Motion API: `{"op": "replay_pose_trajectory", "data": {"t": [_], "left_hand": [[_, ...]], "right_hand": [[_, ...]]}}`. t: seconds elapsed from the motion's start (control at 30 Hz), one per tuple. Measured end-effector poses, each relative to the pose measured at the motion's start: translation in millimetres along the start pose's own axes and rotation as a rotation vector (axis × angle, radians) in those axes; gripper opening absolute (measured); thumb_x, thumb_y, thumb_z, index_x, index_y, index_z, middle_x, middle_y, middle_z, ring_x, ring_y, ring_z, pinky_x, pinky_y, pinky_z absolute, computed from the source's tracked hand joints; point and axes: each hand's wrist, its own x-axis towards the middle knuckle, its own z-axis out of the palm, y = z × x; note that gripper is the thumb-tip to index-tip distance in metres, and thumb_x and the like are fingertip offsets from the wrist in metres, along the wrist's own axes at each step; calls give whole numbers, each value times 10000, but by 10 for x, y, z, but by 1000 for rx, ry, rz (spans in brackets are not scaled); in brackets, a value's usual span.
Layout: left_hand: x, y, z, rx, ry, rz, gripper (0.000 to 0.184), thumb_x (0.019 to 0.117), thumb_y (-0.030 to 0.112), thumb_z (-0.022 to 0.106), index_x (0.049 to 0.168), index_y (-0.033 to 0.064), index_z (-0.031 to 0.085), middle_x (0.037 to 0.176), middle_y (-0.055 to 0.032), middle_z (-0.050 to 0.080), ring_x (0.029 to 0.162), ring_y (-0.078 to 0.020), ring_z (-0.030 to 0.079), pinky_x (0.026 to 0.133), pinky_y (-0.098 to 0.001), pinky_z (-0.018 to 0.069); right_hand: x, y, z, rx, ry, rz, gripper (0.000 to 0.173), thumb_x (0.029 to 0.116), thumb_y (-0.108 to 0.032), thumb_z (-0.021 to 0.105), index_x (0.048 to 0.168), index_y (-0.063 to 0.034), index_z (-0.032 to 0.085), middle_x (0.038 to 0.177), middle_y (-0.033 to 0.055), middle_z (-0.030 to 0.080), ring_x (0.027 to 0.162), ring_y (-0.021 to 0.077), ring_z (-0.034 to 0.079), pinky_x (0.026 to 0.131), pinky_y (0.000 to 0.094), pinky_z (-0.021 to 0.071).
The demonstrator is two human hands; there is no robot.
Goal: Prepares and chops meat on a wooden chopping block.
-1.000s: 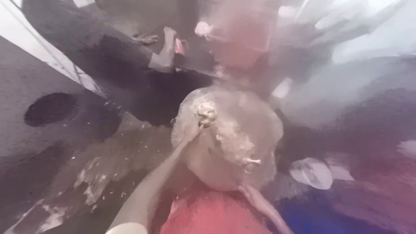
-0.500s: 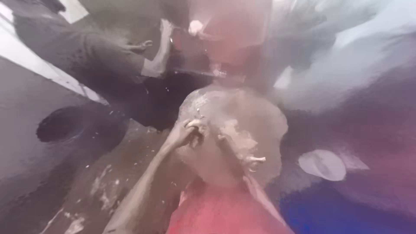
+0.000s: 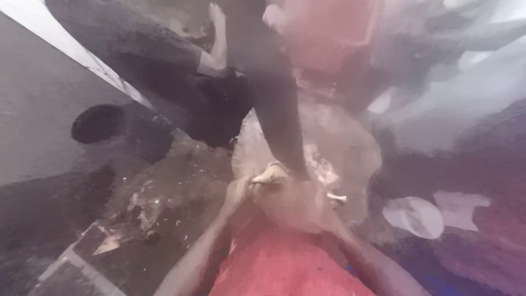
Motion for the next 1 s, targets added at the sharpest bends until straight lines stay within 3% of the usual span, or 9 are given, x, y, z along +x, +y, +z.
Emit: {"op": "replay_pose_trajectory", "data": {"t": [0.1, 0.17, 0.27, 0.37, 0.47, 0.67, 0.77, 0.83, 1.0], "left_hand": [[-65, 45, -43, -32, -3, -3, 339, 1042, 309, 546, 1346, 199, 649, 1233, -111, 708, 1119, -322, 684, 948, -595, 519], [-129, 29, -64, -76, 52, 27, 334, 1042, 308, 559, 1331, 176, 662, 1190, -126, 721, 1082, -329, 697, 940, -591, 525], [-305, 42, -169, -207, 77, 10, 295, 1029, 261, 581, 1297, 186, 681, 1178, -102, 728, 1081, -283, 699, 962, -551, 531], [-654, 50, -343, -679, 128, -10, 250, 1022, 189, 591, 1239, 103, 681, 989, -35, 710, 790, -103, 667, 737, -315, 575], [-677, 57, -297, -1082, 138, -49, 291, 1067, 195, 528, 1305, 42, 596, 893, -41, 673, 652, -95, 624, 608, -275, 566], [-518, -272, 770, -644, -396, -217, 513, 1086, 506, 397, 1359, 108, 570, 1022, -137, 682, 754, -243, 686, 694, -458, 607], [-627, -295, 1034, -658, -497, -210, 509, 1097, 495, 367, 1301, 97, 610, 990, -78, 712, 725, -182, 684, 688, -394, 600], [-678, -273, 1113, -695, -519, -205, 471, 1100, 463, 388, 1284, 92, 612, 974, -51, 718, 733, -149, 681, 700, -357, 590], [-704, -229, 1125, -560, -560, -146, 498, 1111, 441, 344, 1257, 72, 644, 975, -86, 729, 804, -192, 697, 794, -434, 582]], "right_hand": [[-67, 445, 215, -208, -81, -47, 613, 1060, -495, 446, 1287, 48, 616, 1067, 123, 723, 962, 127, 705, 883, 344, 608], [-311, 937, 248, -482, -268, 275, 493, 1062, -353, 477, 1360, 24, 584, 1156, 183, 712, 1047, 254, 710, 951, 448, 573], [-606, 1343, 174, -673, -511, 801, 544, 1092, -456, 375, 1425, -53, 525, 1254, 205, 661, 1147, 342, 662, 998, 561, 515], [-917, 1411, -104, -633, -465, 822, 530, 1101, -440, 368, 1376, -36, 571, 1171, 214, 687, 1081, 346, 681, 976, 554, 522], [-874, 1431, -371, -619, -377, 755, 474, 1114, -338, 380, 1405, -1, 543, 1194, 243, 677, 1109, 366, 672, 1013, 551, 501], [-564, 762, -24, -400, -144, 539, 581, 1034, -365, 444, 1498, -15, 454, 1250, 143, 668, 1097, 156, 660, 983, 364, 548], [-693, 870, 91, -536, -298, 766, 528, 1026, -332, 552, 1500, -110, 481, 1276, 149, 672, 1138, 255, 668, 1011, 479, 531], [-853, 1260, 78, -669, -440, 827, 523, 1077, -469, 426, 1443, -111, 534, 1227, 164, 688, 1118, 307, 678, 996, 538, 527], [-869, 1097, 75, -415, -327, 677, 505, 1044, -260, 530, 1484, -19, 480, 1342, 204, 627, 1221, 277, 628, 1077, 445, 491]]}}
